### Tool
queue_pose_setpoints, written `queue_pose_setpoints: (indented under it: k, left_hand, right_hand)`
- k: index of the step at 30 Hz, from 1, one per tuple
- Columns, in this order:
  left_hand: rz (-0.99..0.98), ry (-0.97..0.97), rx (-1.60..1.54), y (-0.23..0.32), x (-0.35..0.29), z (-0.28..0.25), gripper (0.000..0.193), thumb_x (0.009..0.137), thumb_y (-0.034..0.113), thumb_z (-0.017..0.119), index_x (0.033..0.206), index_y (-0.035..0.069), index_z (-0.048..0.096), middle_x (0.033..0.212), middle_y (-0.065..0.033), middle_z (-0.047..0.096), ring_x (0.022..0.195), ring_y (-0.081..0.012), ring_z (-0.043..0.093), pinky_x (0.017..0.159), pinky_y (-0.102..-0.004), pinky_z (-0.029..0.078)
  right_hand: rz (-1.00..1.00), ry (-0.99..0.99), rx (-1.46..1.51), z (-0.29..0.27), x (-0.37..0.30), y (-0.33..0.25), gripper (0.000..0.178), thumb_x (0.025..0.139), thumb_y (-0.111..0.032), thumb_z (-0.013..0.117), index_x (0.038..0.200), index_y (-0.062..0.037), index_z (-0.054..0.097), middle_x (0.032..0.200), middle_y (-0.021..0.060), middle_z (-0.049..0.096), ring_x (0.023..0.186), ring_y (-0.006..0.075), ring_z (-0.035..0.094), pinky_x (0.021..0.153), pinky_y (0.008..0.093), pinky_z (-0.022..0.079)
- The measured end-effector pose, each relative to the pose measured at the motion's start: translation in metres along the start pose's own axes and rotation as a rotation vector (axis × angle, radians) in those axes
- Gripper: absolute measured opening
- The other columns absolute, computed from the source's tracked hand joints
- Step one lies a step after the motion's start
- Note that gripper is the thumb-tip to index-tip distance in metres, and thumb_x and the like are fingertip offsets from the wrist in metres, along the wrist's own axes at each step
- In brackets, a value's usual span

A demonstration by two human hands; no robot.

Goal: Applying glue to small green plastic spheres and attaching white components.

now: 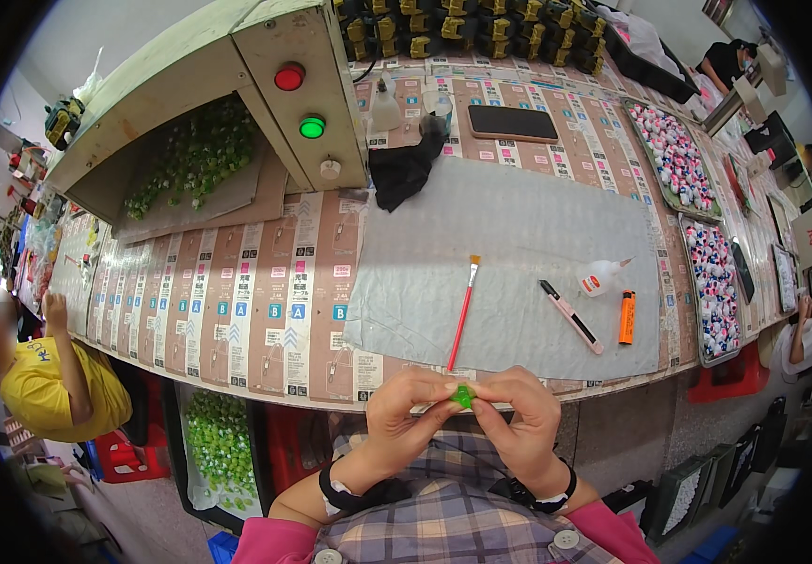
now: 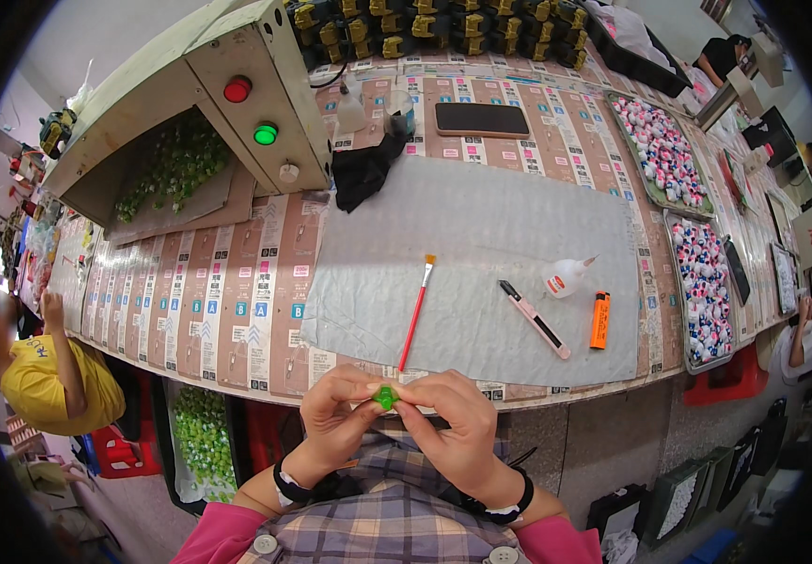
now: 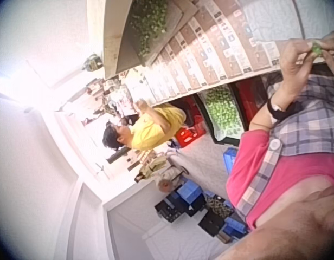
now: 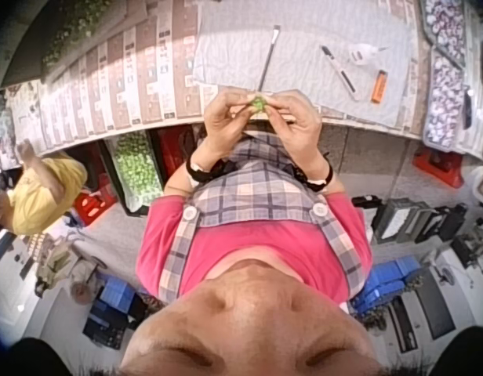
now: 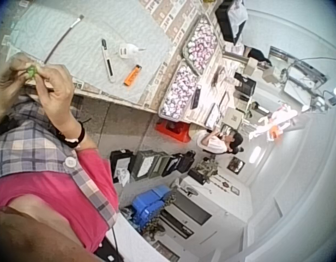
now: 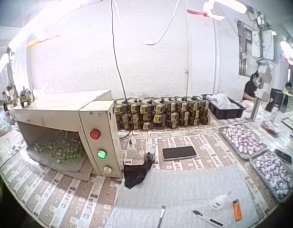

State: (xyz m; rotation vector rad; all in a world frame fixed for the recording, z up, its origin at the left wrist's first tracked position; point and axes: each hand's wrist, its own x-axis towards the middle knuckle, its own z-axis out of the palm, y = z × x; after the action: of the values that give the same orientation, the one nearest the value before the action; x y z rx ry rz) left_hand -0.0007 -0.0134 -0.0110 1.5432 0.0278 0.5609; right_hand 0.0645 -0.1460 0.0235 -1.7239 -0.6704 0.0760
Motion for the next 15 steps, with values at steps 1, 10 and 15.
queue_pose_setpoints:
  k: [1,10,15]
  left_hand:
    - [0.0,0.001,-0.005,-0.0001,-0.0001,0.0,0.021,0.071,-0.002,0.067,0.089,0.003,0.058,0.086,-0.0109,0.063,0.076,-0.0212,0.061,0.067,-0.029,0.047]
    - [-0.006,-0.012,0.01,0.0004,-0.0004,-0.0012,0.022,0.07,-0.002,0.068,0.089,0.003,0.058,0.086,-0.011,0.063,0.076,-0.0212,0.061,0.066,-0.0293,0.047]
    - [0.023,-0.014,0.027,-0.0003,0.0002,-0.0015,0.022,0.07,-0.002,0.068,0.089,0.003,0.058,0.084,-0.011,0.063,0.075,-0.0212,0.061,0.065,-0.0291,0.047]
  right_hand:
    - [-0.001,0.0,-0.001,-0.0001,-0.0002,0.0002,0.015,0.067,0.002,0.067,0.082,-0.0015,0.064,0.075,0.0078,0.062,0.067,0.0202,0.058,0.061,0.0275,0.044]
    - [-0.006,0.0,-0.01,0.0002,-0.0014,0.0013,0.014,0.067,0.001,0.067,0.08,-0.0018,0.063,0.075,0.0076,0.062,0.067,0.0202,0.058,0.061,0.0278,0.043]
    - [-0.014,0.0,-0.018,-0.0003,-0.0019,0.0011,0.015,0.067,0.001,0.068,0.081,-0.002,0.063,0.075,0.0075,0.062,0.068,0.0204,0.058,0.061,0.0278,0.043]
